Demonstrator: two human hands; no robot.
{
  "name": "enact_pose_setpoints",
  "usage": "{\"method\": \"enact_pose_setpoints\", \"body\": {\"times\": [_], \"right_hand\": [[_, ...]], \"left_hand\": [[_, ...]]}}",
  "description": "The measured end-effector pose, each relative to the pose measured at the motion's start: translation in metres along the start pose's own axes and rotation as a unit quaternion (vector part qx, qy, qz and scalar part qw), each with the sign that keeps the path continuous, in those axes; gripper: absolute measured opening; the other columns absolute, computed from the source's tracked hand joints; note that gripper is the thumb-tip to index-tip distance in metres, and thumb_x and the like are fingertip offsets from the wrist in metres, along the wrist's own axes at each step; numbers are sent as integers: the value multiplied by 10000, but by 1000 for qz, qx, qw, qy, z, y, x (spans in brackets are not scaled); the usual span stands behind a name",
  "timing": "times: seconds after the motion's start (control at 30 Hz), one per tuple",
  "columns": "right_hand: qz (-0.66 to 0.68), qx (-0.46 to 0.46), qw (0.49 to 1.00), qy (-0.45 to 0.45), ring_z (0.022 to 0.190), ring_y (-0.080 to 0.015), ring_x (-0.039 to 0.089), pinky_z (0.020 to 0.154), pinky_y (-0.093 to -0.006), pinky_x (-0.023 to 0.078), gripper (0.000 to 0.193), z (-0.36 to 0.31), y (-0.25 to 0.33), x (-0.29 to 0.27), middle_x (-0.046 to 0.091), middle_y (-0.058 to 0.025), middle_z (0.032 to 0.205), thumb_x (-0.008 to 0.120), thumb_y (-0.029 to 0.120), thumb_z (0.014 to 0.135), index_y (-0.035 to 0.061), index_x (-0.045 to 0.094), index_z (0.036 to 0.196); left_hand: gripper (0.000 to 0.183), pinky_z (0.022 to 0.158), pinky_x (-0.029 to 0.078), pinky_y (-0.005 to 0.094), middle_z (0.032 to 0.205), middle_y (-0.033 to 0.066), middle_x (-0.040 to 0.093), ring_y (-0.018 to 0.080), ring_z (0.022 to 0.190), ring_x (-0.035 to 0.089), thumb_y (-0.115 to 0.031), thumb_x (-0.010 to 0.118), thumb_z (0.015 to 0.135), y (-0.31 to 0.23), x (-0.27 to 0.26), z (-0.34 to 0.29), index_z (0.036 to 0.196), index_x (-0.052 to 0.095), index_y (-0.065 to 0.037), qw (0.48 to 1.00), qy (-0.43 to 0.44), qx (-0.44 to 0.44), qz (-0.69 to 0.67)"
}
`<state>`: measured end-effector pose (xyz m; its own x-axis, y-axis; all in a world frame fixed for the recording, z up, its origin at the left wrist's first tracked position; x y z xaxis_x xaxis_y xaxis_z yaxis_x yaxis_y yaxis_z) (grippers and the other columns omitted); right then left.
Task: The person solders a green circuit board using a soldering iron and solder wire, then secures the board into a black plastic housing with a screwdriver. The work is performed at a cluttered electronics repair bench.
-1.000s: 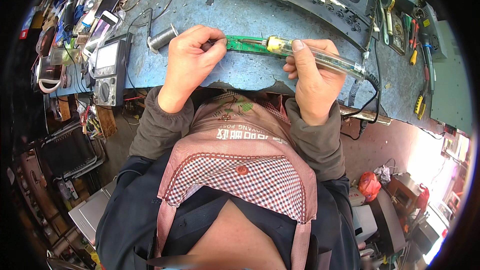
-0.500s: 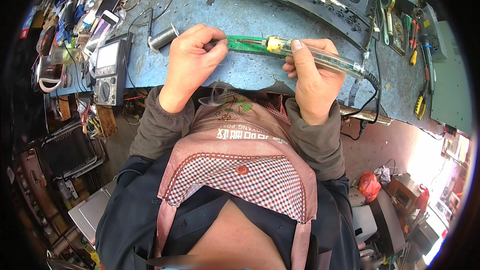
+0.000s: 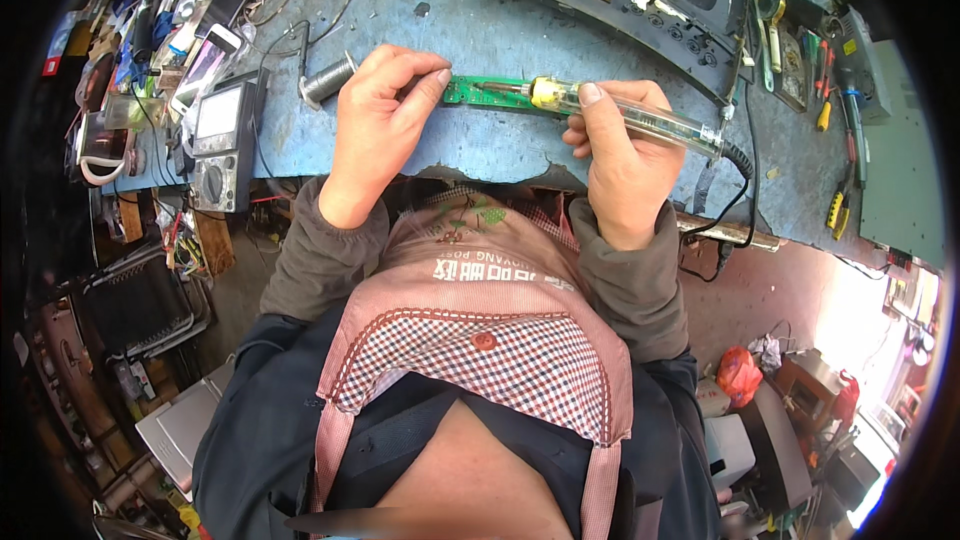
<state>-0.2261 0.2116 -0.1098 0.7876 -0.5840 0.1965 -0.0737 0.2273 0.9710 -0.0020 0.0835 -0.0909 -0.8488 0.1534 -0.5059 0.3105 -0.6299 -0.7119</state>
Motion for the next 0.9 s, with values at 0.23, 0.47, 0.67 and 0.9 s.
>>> {"method": "enact_pose_setpoints", "body": {"times": [0.23,0.47,0.67,0.9], "right_hand": [[36,-4,999,-16,651,-134,676,575,-257,518,160,1,-3,-8,720,-88,800,751,144,1038,3,675,1046],[29,5,999,-14,632,-118,657,569,-249,506,149,1,-4,-6,713,-72,788,759,143,1030,20,676,1030],[22,8,1000,-11,634,-114,654,568,-246,504,155,2,-3,-6,711,-67,779,760,151,1031,23,675,1021],[20,10,1000,-4,632,-112,653,568,-247,505,157,2,-4,-5,709,-66,775,761,153,1029,24,673,1013]], "left_hand": [[131,716,511,280,898,62,700,133,799,647,-13,798,958,0,0,-3,1088,807,-5,999,12,-23,-30],[91,710,524,273,933,67,718,121,810,657,-6,795,953,0,1,-6,1041,775,9,997,13,-54,-46],[87,707,535,282,981,69,727,138,817,665,5,800,920,-2,2,-5,992,751,4,1000,20,12,-9],[77,686,531,284,955,69,729,148,775,661,0,795,900,-2,5,-6,967,757,-6,1000,30,2,-2]]}}
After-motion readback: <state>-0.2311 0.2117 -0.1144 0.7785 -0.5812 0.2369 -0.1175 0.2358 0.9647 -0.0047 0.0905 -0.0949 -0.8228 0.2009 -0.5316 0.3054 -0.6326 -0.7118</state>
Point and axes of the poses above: each hand's wrist, its own z-axis towards the middle knuckle, its own x-axis out of the palm, y = z × x, the point moved 7 cm from there along z, towards the middle knuckle
